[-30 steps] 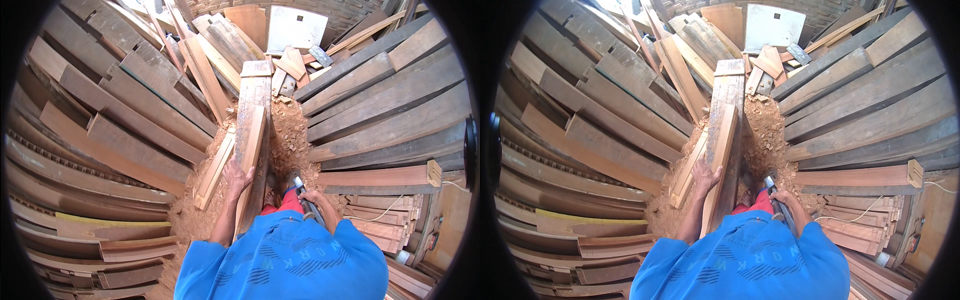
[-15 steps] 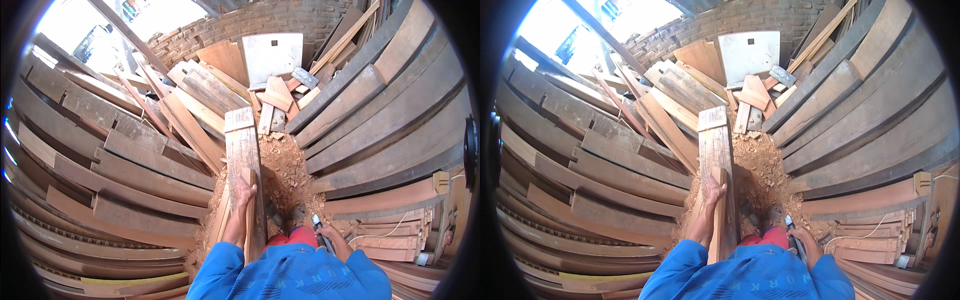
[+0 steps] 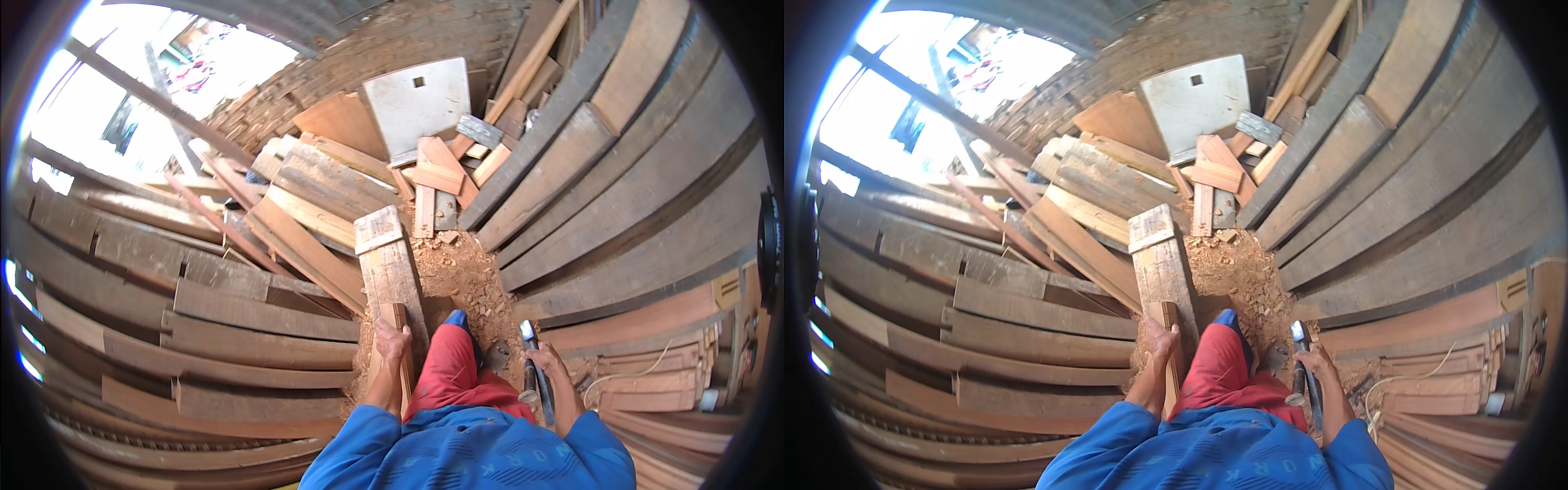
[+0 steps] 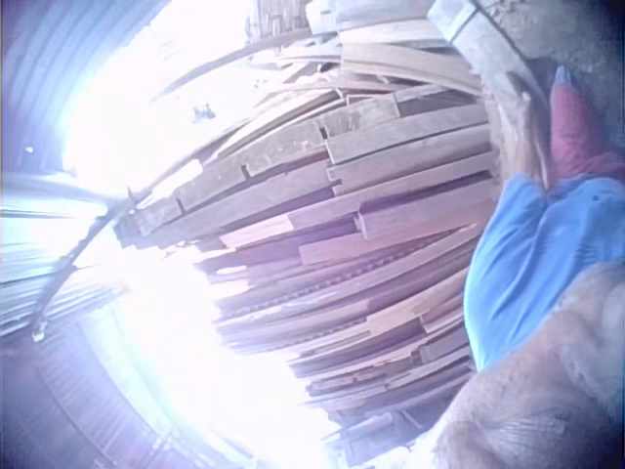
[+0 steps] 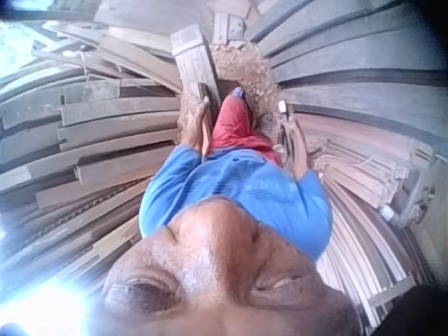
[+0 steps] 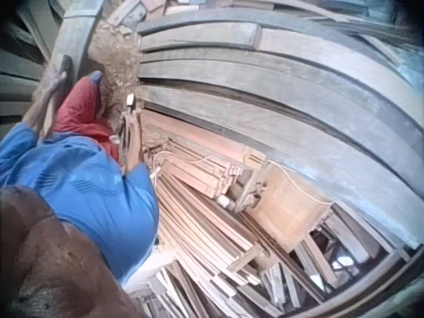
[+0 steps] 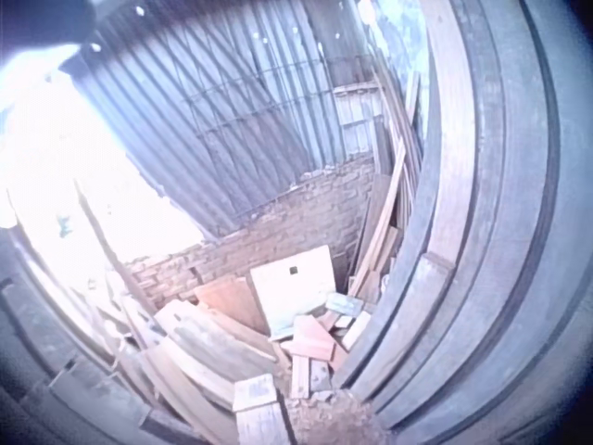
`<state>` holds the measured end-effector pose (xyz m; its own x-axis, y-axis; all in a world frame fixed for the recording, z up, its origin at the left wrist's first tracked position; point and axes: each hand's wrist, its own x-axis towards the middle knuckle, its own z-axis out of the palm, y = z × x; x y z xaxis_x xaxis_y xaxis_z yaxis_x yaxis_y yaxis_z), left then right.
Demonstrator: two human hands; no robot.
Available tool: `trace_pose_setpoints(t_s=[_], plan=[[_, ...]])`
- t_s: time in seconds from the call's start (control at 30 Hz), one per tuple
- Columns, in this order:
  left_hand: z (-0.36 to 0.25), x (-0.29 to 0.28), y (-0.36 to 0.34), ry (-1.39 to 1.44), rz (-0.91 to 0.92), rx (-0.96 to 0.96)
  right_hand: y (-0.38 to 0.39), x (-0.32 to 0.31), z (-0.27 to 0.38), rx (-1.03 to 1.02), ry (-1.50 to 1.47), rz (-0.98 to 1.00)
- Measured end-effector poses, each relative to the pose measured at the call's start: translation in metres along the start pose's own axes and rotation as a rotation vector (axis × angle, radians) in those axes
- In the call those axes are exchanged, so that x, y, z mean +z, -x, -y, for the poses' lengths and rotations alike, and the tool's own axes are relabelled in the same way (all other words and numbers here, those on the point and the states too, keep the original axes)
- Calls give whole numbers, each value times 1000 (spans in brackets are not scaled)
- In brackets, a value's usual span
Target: The person uses a chisel and a mallet to carve and shape a piece of wood in a workshop. They repeatedly strike the chisel to remove wood chips, measure the piece with a tape measure, and use a file to smooth the surface. The person handles the wood and tools with both hands, focusing on refining the shape of the wooden block.
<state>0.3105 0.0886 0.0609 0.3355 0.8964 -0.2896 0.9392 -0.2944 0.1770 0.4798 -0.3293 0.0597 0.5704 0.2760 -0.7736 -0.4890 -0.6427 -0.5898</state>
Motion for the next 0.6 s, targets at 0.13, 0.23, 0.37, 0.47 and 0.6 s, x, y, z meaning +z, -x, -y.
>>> trace_pose_setpoints(t_s=[0.13, 0.23, 0.37, 0.47, 0.6], plan=[[-19, -14, 2, -48, 72, -34, 13, 36, -2, -21, -385, 63], [-27, -21, -1, -107, 98, -44, 12, 80, -1, -176, -622, 84], [-24, -6, -7, -121, 61, -40, 14, 120, 40, -301, -547, 57], [-12, -10, -6, -53, 106, -35, 58, 129, 117, -349, -568, 77], [4, -12, -12, 131, 130, 111, 88, 139, 149, -352, -589, 149]])
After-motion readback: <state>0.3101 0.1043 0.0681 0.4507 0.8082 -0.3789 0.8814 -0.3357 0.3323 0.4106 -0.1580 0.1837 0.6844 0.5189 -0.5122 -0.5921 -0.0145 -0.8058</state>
